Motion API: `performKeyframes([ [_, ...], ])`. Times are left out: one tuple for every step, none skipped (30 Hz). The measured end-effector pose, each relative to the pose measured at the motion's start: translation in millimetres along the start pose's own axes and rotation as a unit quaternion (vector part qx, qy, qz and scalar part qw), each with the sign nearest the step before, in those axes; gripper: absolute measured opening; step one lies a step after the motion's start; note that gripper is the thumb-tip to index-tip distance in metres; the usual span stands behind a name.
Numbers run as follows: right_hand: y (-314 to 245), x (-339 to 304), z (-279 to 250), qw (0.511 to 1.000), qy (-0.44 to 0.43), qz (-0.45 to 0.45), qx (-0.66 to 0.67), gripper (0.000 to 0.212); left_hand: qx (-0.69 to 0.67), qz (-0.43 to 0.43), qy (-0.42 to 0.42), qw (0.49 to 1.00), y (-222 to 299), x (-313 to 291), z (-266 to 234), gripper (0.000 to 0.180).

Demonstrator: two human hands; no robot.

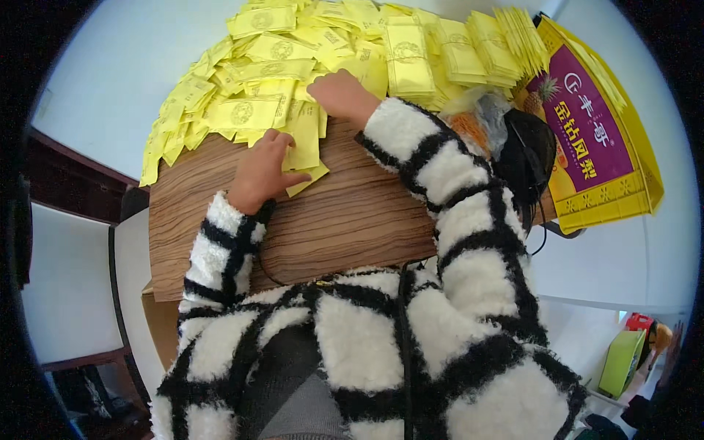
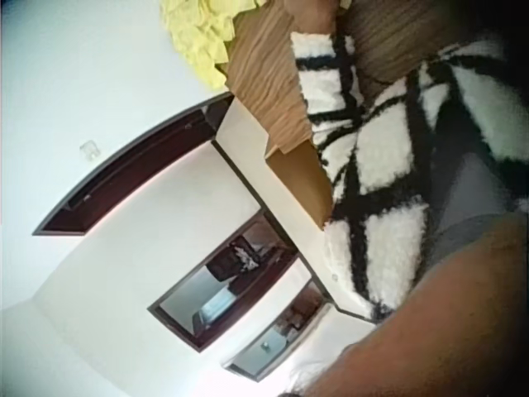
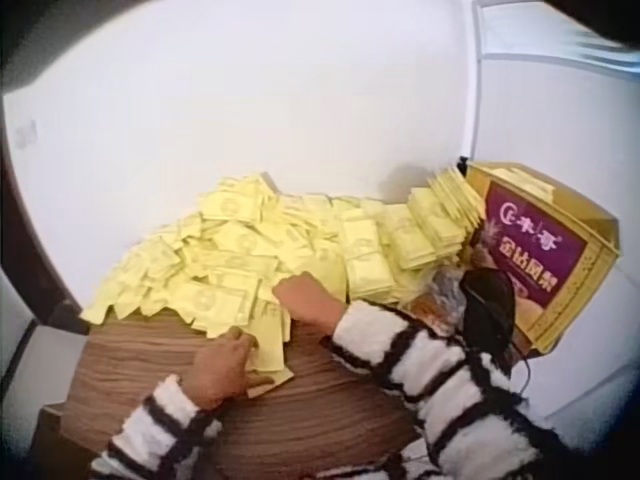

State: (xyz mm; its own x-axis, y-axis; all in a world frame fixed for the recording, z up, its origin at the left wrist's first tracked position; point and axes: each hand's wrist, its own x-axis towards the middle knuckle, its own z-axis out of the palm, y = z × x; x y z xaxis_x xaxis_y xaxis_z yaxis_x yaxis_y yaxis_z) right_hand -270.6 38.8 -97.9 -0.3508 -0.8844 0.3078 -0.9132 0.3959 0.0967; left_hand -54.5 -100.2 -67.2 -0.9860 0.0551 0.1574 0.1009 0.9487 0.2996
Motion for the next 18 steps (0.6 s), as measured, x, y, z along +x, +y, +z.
performKeyframes([
  [-0.6,-2.3,-0.7,1.0,0.007,0.002,0.004,0.011,-0.002,0.004,0.0,1.0,-1.0,2.2,0.4,0.053],
  [-1.3,-4.4,-1.2,1.0,0.015,0.003,0.007,0.01,0.009,0.003,-0.004,1.0,-2.9,4.5,1.0,0.048],
  [-6.4,-5.9,-3.4,1.0,0.012,0.005,0.007,0.01,0.018,-0.002,-0.009,1.0,-5.0,4.4,2.2,0.042],
  [-11.6,-7.1,-5.4,0.999,0.001,0.0,0.035,0.01,0.028,-0.006,-0.014,0.999,-6.4,4.5,3.7,0.037],
  [-16.6,-8.9,-7.5,0.998,-0.009,-0.005,0.064,0.011,0.026,-0.005,-0.016,1.0,-7.4,4.8,5.3,0.037],
  [-19.8,-11.8,-10.7,0.995,-0.02,-0.011,0.093,0.013,0.038,0.008,-0.011,0.999,-8.2,5.8,6.0,0.03],
  [-22.6,-16.4,-14.2,0.995,-0.022,-0.01,0.092,0.013,0.051,0.021,-0.007,0.998,-8.8,7.0,6.8,0.023],
  [-25.6,-21.6,-15.7,0.992,-0.018,-0.005,0.122,0.014,0.065,0.033,-0.004,0.997,-9.5,8.1,7.3,0.016],
  [-28.4,-27.0,-17.2,0.988,-0.015,-0.001,0.152,0.016,0.065,0.033,-0.005,0.997,-9.8,9.7,7.6,0.016],
  [-30.7,-32.2,-18.7,0.983,-0.012,0.002,0.182,0.019,0.068,0.039,0.015,0.997,-10.1,11.9,7.6,0.013],
  [-36.3,-34.2,-21.9,0.982,-0.012,-0.004,0.189,0.019,0.075,0.039,0.035,0.996,-12.4,9.4,4.1,0.01],
  [-39.5,-38.2,-26.4,0.977,-0.007,0.02,0.213,0.022,0.082,0.038,0.054,0.994,-14.8,6.6,0.6,0.008],
  [-40.7,-42.0,-31.6,0.971,-0.002,0.042,0.236,0.026,0.086,0.028,0.052,0.995,-16.0,4.3,-4.5,0.008],
  [-38.9,-45.7,-34.2,0.963,0.002,0.064,0.26,0.029,0.051,0.027,0.095,0.994,-14.9,4.4,-11.4,0.008],
  [-34.5,-51.9,-31.5,0.962,0.002,0.056,0.269,0.029,0.018,0.026,0.139,0.99,-14.3,4.5,-17.5,0.008],
  [-27.9,-58.6,-29.4,0.951,0.035,0.075,0.296,0.034,-0.013,0.026,0.183,0.983,-15.7,5.6,-23.5,0.008],
  [-22.3,-62.2,-25.6,0.939,0.068,0.094,0.324,0.039,-0.005,0.018,0.182,0.983,-20.0,6.8,-27.2,0.008],
  [-20.2,-62.0,-24.8,0.937,0.068,0.086,0.332,0.039,-0.146,-0.013,0.195,0.97,-26.1,9.1,-28.5,0.008],
])
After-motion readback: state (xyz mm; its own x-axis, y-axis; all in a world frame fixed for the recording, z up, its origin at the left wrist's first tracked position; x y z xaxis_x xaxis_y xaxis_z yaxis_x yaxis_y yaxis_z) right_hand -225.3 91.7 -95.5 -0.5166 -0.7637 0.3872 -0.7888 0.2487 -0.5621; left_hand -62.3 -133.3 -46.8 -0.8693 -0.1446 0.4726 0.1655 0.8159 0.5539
